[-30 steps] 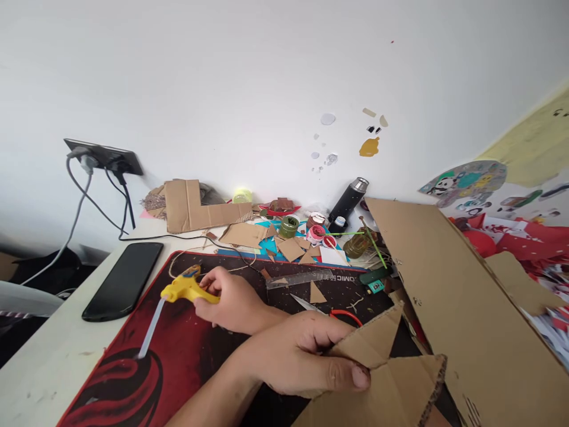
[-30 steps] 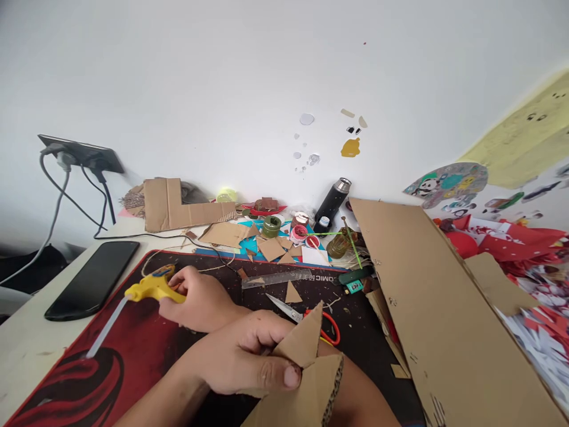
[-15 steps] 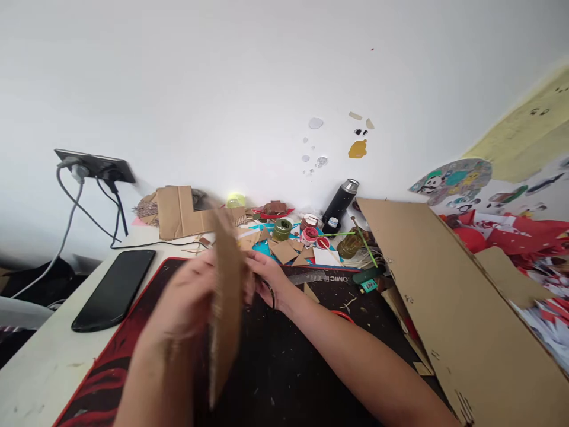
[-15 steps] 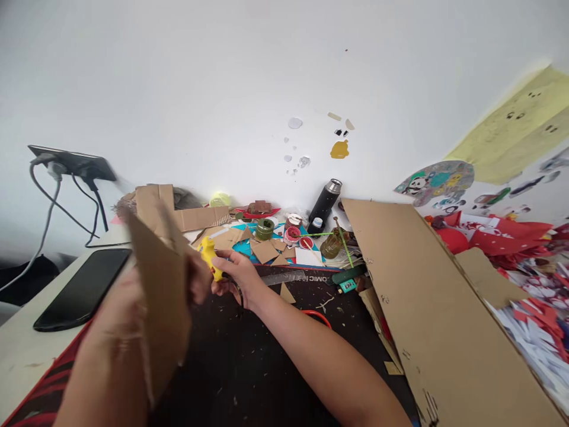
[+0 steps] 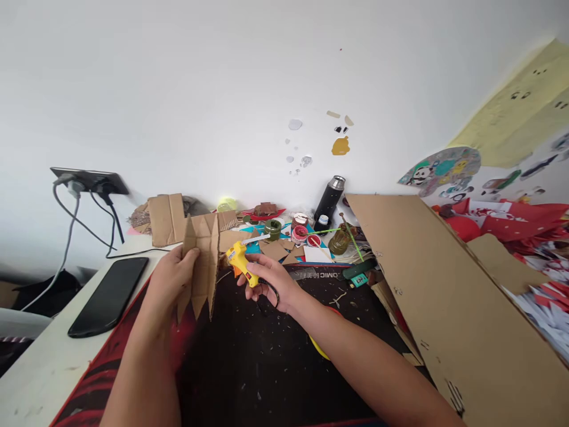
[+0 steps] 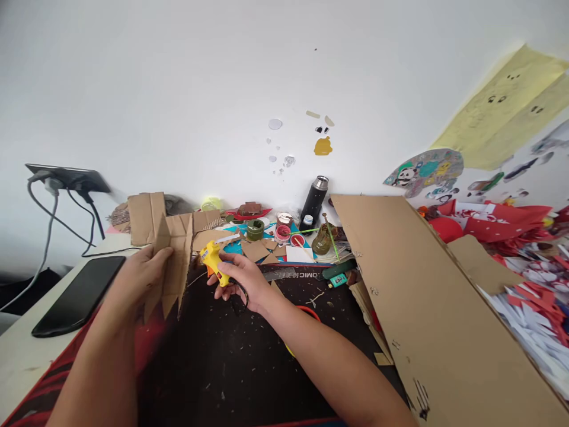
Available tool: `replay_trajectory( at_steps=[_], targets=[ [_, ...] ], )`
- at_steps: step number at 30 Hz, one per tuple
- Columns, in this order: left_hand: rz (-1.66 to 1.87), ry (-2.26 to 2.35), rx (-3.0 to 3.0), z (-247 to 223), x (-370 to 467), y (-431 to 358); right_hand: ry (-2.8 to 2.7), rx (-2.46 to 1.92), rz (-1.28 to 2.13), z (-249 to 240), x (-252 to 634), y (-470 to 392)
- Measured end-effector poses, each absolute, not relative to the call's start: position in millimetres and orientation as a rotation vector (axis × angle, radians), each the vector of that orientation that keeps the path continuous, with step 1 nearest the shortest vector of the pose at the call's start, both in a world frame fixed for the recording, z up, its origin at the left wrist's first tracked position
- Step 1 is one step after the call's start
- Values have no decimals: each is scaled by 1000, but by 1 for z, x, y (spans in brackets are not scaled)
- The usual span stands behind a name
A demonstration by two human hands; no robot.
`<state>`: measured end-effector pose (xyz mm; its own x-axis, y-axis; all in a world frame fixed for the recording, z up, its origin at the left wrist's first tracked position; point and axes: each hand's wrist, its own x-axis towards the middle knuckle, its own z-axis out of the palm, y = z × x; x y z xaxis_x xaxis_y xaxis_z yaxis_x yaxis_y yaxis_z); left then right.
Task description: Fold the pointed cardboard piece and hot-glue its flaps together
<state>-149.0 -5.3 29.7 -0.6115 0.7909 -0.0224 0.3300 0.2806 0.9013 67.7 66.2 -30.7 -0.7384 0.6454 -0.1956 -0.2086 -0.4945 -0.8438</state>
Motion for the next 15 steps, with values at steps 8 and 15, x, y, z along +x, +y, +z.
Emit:
replay_trajectory(
  at_steps=[8, 15],
  targets=[
    [1309, 2366, 861, 30, -159, -7, -995, -679, 2146, -31, 103, 82],
    [1639, 2340, 700, 30, -155, 13, -752, -570, 2107, -16, 148, 90]
  ],
)
